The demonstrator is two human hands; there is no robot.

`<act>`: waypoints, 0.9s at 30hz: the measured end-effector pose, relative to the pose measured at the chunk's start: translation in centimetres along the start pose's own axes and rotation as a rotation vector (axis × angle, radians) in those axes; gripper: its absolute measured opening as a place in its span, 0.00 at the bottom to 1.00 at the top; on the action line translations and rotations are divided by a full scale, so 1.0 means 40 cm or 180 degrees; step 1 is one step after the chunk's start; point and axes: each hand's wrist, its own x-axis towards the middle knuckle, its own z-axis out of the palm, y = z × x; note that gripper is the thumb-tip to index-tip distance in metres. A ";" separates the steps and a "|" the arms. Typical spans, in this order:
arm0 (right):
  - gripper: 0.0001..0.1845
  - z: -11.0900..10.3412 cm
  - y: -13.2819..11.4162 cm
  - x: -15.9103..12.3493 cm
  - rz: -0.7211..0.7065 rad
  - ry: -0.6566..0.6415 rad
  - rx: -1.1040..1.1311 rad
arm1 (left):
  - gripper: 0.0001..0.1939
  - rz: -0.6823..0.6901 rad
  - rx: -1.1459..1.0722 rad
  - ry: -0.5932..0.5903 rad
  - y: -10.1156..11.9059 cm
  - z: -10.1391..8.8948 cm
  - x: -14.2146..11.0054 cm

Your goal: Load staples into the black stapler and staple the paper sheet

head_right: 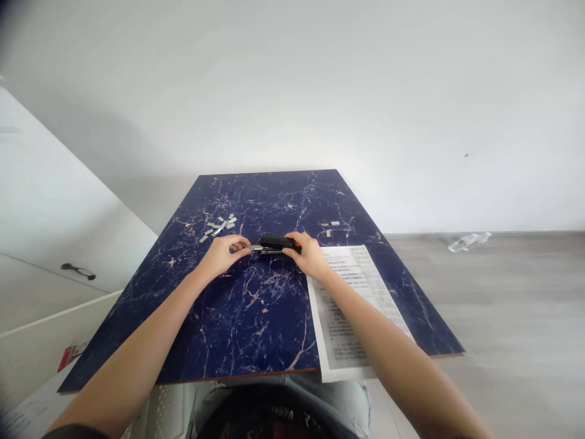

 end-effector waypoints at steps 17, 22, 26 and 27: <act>0.19 -0.231 -0.156 -0.004 0.0106 0.1846 0.0831 | 0.21 0.1946 0.0851 -0.0746 0.216 0.195 -0.072; 0.18 -0.333 -0.125 -0.053 0.0249 0.2042 0.0800 | 0.24 0.2052 0.0946 -0.1172 0.226 0.242 -0.088; 0.21 -0.366 -0.004 -0.176 0.0888 0.2161 0.0490 | 0.19 0.1908 0.0867 -0.1105 0.182 0.171 -0.059; 0.22 -0.368 0.030 -0.220 0.1051 0.2142 0.0398 | 0.18 0.1843 0.0876 -0.1099 0.168 0.151 -0.051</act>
